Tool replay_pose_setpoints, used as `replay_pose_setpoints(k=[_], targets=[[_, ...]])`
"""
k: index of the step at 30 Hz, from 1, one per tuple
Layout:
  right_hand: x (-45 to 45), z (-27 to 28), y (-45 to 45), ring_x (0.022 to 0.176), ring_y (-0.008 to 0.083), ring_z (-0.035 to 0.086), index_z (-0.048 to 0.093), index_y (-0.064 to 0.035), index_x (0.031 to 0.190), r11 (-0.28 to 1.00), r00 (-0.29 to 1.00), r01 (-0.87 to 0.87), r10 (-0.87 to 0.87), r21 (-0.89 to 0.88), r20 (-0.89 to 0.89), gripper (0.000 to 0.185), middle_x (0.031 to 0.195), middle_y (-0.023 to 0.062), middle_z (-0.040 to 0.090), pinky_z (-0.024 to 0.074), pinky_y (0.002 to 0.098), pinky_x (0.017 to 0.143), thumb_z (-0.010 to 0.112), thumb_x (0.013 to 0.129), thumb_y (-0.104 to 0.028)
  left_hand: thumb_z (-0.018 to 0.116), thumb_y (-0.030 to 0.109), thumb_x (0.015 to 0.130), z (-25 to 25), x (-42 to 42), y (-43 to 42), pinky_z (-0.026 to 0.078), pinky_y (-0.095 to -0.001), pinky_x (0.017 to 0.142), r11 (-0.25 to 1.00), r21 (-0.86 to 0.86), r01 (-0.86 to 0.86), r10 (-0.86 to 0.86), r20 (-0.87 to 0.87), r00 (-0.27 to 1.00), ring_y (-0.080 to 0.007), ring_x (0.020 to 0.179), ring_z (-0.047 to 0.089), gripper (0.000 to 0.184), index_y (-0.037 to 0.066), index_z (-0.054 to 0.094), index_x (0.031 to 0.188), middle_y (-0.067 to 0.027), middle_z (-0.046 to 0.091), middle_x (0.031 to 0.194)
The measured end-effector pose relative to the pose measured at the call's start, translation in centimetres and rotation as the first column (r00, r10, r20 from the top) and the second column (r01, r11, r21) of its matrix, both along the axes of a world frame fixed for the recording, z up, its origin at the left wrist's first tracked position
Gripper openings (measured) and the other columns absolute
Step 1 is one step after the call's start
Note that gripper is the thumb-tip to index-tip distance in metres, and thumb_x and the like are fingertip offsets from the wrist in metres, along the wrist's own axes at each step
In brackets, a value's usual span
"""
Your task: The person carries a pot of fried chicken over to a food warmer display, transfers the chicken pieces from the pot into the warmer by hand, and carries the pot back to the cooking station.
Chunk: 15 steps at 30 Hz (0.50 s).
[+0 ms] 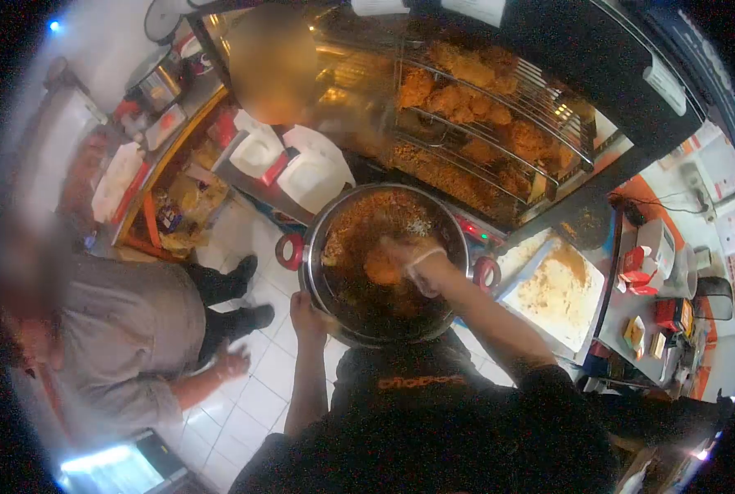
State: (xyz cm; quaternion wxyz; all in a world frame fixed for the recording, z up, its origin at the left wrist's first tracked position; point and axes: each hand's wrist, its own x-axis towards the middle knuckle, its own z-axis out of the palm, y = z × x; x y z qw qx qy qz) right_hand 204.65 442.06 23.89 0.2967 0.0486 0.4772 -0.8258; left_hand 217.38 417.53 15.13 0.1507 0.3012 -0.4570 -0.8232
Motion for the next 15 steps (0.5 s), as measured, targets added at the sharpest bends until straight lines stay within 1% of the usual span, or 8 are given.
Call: replay_pose_setpoints(k=[1, 4, 8, 10, 11, 12, 13, 15], targets=[[0.5, 5.9, 0.1, 0.064, 0.0134, 0.058, 0.064, -0.0044, 0.102, 0.995, 0.997, 0.027, -0.034, 0.092, 0.071, 0.037, 0.087, 0.0057, 0.066, 0.0467, 0.0237, 0.057, 0.06, 0.087, -0.038, 0.055, 0.027, 0.092, 0.7, 0.0, 0.1, 0.049, -0.0299, 0.063, 1.0, -0.001, 0.013, -0.013, -0.005, 1.0, -0.0166, 0.07, 0.058, 0.022, 0.005, 0.051, 0.095, -0.0048, 0.059, 0.082], [-1.2, 8.7, 2.4, 0.056, 0.0121, 0.053, 0.061, -0.0056, 0.103, 0.981, 0.984, 0.101, -0.123, 0.167, 0.129, 0.04, 0.089, 0.005, 0.064, 0.0441, 0.0228, 0.051, 0.051, 0.091, -0.043, 0.048, 0.023, 0.094, 3.5, 0.3, 0.6, 0.044, -0.0261, 0.063, 0.985, -0.122, 0.118, -0.12, -0.013, 0.993, -0.0115, 0.072, 0.052, 0.018, 0.005, 0.05, 0.091, -0.0022, 0.051, 0.081], [-3.1, 13.4, 6.2, 0.063, 0.0134, 0.054, 0.057, -0.0091, 0.108, 0.857, 0.9, 0.435, -0.421, -0.275, 0.112, 0.035, 0.093, 0.0037, 0.063, 0.0467, 0.0236, 0.053, 0.054, 0.091, -0.04, 0.045, 0.024, 0.095, 1.9, 0.2, 0.4, 0.045, -0.0282, 0.064, 0.997, 0.004, 0.082, -0.082, -0.041, 0.996, -0.0138, 0.074, 0.054, 0.021, 0.004, 0.052, 0.09, -0.0031, 0.051, 0.079], [-3.8, 13.2, 8.4, 0.069, 0.0162, 0.055, 0.057, -0.0116, 0.109, 0.747, 0.833, 0.531, -0.546, -0.401, 0.088, 0.03, 0.095, 0.0027, 0.063, 0.0488, 0.0245, 0.055, 0.054, 0.091, -0.036, 0.046, 0.027, 0.094, -1.3, 0.4, -1.4, 0.05, -0.0337, 0.068, 0.85, -0.487, 0.202, -0.21, 0.039, 0.977, -0.0187, 0.079, 0.058, 0.022, 0.006, 0.049, 0.101, -0.0072, 0.058, 0.089], [-4.1, 12.7, 9.6, 0.07, 0.0167, 0.055, 0.056, -0.0124, 0.11, 0.655, 0.757, 0.624, -0.641, -0.427, 0.124, 0.03, 0.097, 0.0035, 0.061, 0.05, 0.0253, 0.057, 0.055, 0.091, -0.035, 0.046, 0.027, 0.095, -0.2, 0.1, -1.0, 0.05, -0.0335, 0.067, 0.964, -0.207, 0.167, -0.167, 0.015, 0.986, -0.0185, 0.078, 0.058, 0.022, 0.006, 0.048, 0.1, -0.0068, 0.057, 0.089], [-4.5, 12.9, 10.4, 0.072, 0.0172, 0.056, 0.055, -0.0132, 0.11, 0.552, 0.672, 0.702, -0.723, -0.45, 0.162, 0.029, 0.098, 0.0043, 0.06, 0.0511, 0.0261, 0.058, 0.055, 0.091, -0.035, 0.046, 0.027, 0.095, -1.0, 0.0, -1.5, 0.05, -0.0335, 0.067, 0.961, -0.21, 0.178, -0.182, 0.0, 0.983, -0.0185, 0.078, 0.058, 0.022, 0.006, 0.048, 0.1, -0.0068, 0.057, 0.089], [-4.4, 12.8, 11.0, 0.076, 0.0199, 0.055, 0.053, -0.0123, 0.112, 0.44, 0.635, 0.692, -0.748, -0.573, 0.193, 0.028, 0.103, 0.0065, 0.058, 0.054, 0.0308, 0.064, 0.053, 0.092, -0.033, 0.047, 0.028, 0.094, -2.1, 0.7, -2.4, 0.049, -0.0335, 0.066, 0.831, -0.493, 0.26, -0.248, 0.09, 0.965, -0.0182, 0.078, 0.057, 0.023, 0.006, 0.048, 0.099, -0.0068, 0.057, 0.089], [-4.3, 14.1, 11.0, 0.078, 0.0209, 0.055, 0.052, -0.0115, 0.113, 0.322, 0.522, 0.739, -0.829, -0.591, 0.202, 0.027, 0.104, 0.0071, 0.057, 0.0543, 0.0324, 0.068, 0.05, 0.093, -0.03, 0.05, 0.032, 0.092, -2.5, 0.3, -2.3, 0.049, -0.033, 0.06, 0.959, -0.226, 0.168, -0.173, -0.002, 0.985, -0.0182, 0.071, 0.056, 0.025, 0.007, 0.048, 0.097, -0.007, 0.057, 0.086]])
